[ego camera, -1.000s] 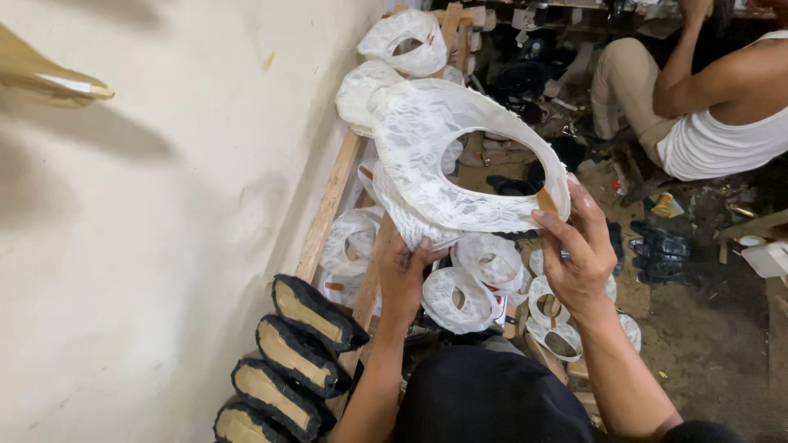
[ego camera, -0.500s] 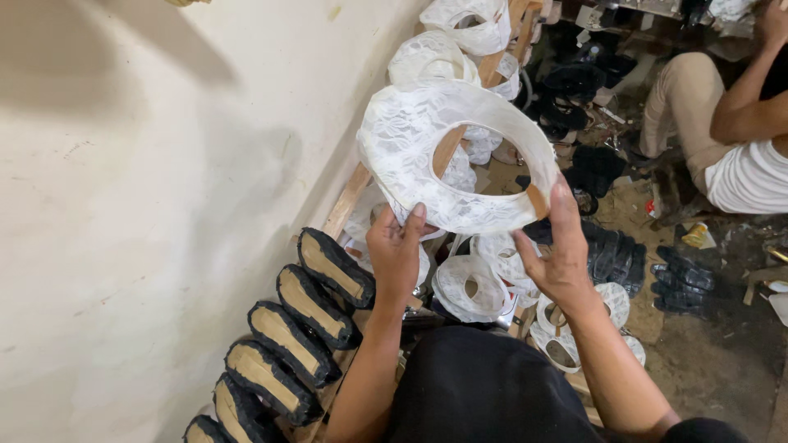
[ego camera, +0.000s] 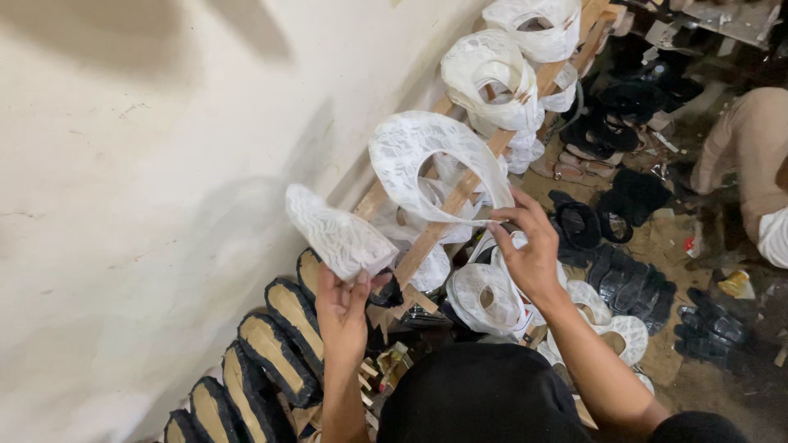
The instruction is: The person picks white lace shoe upper components one at a time, separates and turns them, and stacks them on a wooden wall rack. They repeatedly lift uppers from a pile, align them by hand, and build up a stack of finished uppers on the rack.
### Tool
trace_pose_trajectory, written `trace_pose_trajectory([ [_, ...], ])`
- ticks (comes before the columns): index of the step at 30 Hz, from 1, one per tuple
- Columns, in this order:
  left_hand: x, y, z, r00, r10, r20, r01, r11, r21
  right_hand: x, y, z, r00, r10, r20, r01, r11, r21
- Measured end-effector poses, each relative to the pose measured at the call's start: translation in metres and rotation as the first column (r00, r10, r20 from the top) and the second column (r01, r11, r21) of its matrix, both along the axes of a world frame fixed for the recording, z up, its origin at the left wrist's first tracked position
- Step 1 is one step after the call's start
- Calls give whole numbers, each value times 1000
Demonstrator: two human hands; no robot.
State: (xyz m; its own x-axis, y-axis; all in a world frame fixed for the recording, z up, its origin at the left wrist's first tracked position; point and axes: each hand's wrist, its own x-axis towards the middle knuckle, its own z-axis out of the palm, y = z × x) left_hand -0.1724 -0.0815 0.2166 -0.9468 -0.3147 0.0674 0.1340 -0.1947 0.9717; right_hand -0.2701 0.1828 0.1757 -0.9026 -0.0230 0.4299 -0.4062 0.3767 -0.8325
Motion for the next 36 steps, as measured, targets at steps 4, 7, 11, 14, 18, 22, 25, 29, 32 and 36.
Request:
trace_pose_trajectory([
  [4, 5, 0, -1, 999, 47, -8, -47, 998, -35, -25, -42, -33, 998, 62, -22, -59, 992, 114],
  [7, -1, 6, -4, 997, 78, -1, -77, 986, -145, -32, -60, -46, 963, 202, 180, -245, 934, 260],
  [11, -10, 17, -5, 984, 140, 113, -99, 947, -307, -24, -62, -38, 974, 226, -13, -217, 947, 236],
  [14, -18, 31, -1, 994, 58, 88, 23, 698, -716, -15, -49, -22, 748, 538, 388, -250, 771, -586],
  [18, -35, 73, 6, 987, -160, 11, 69, 361, -930, -18, -41, -3, 615, 668, 420, -256, 672, -695],
  [22, -37, 81, 20, 955, -159, -252, -141, 505, -852, -26, -31, 10, 669, 619, 413, -186, 677, -712],
  [25, -39, 76, 30, 945, 121, -303, -293, 724, -625, -31, -18, 18, 669, 655, 351, -220, 626, -748],
  [29, -57, 58, 35, 984, 54, -171, -88, 976, -198, -36, -13, 25, 695, 662, 280, -243, 583, -775],
  [32, -74, 39, 28, 971, -237, -19, 237, 966, 99, -37, -14, 32, 760, 607, 232, -413, 726, -549],
  [36, -80, 31, 8, 937, -310, -161, 348, 866, 358, -28, -20, 46, 790, 573, 216, -457, 786, -416],
])
